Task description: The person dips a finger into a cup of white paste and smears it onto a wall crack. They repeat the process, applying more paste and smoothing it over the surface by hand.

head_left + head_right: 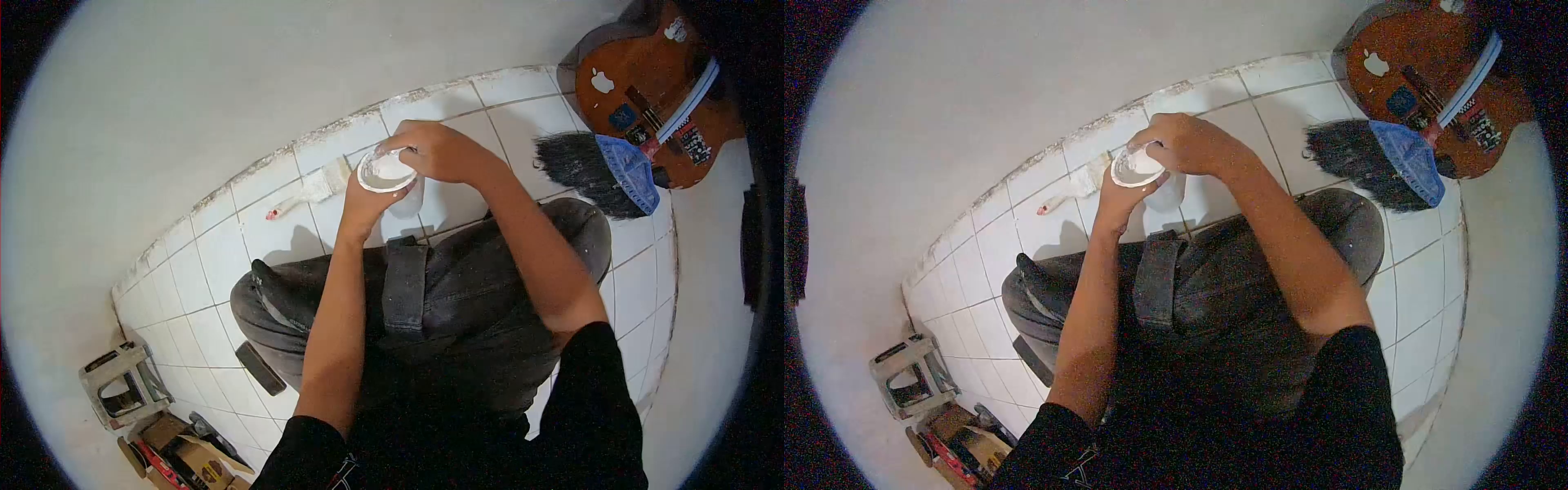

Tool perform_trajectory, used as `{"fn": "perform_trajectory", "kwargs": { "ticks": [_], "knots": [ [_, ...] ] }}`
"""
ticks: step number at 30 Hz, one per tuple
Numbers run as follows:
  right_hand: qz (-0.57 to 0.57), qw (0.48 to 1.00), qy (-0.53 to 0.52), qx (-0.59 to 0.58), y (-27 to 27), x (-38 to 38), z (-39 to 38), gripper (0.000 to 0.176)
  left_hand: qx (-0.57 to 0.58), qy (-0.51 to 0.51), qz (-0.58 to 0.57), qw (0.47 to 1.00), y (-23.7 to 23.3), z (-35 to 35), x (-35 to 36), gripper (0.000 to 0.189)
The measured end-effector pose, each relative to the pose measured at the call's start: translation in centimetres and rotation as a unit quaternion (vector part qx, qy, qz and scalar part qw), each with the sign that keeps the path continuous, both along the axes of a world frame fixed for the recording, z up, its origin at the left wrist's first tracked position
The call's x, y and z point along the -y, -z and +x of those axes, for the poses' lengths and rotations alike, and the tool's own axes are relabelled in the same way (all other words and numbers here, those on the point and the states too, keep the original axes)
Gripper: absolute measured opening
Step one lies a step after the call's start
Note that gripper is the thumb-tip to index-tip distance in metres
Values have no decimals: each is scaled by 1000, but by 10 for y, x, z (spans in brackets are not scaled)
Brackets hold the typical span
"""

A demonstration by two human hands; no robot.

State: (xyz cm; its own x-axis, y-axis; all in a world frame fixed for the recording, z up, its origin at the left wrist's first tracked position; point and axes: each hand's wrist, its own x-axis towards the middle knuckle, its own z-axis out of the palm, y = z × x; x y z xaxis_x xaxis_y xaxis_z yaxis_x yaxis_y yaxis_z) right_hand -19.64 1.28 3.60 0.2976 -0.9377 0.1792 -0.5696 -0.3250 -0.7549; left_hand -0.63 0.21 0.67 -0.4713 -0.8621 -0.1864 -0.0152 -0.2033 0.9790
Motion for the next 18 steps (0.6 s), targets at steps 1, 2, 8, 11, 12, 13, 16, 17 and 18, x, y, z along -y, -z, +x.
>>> {"fn": "perform_trajectory", "kwargs": {
  "ticks": [1, 2, 8, 11, 12, 13, 16, 17, 18],
  "knots": [
    [10, 1000, -20, 1, 0, 1, -1, 33, 9, 17, 3, 1000, 0, 2, 2, 61],
    [11, 1000, -22, 1, 0, 1, -4, 33, 18, 33, 6, 999, 0, 3, 3, 65],
    [6, 994, -68, -82, -14, 10, -11, 36, -30, 23, 12, 999, 6, 2, 2, 78],
    [47, 997, -40, -56, -9, 14, -16, 37, -16, 45, 2, 999, 10, 4, 6, 78],
    [41, 996, -48, -57, -8, 16, -19, 38, -14, 44, 4, 999, 10, 5, 7, 78],
    [37, 996, -55, -59, -6, 16, -20, 39, -4, 47, 11, 999, 10, 6, 7, 77],
    [34, 994, -48, -90, -9, 14, -22, 39, 4, 57, 25, 998, 12, 8, 8, 77],
    [34, 994, -48, -91, -7, 14, -23, 39, 2, 60, 33, 998, 13, 8, 8, 77],
    [14, 995, -55, -84, -4, 14, -23, 40, 1, 59, 33, 998, 15, 7, 8, 77]
  ]
}}
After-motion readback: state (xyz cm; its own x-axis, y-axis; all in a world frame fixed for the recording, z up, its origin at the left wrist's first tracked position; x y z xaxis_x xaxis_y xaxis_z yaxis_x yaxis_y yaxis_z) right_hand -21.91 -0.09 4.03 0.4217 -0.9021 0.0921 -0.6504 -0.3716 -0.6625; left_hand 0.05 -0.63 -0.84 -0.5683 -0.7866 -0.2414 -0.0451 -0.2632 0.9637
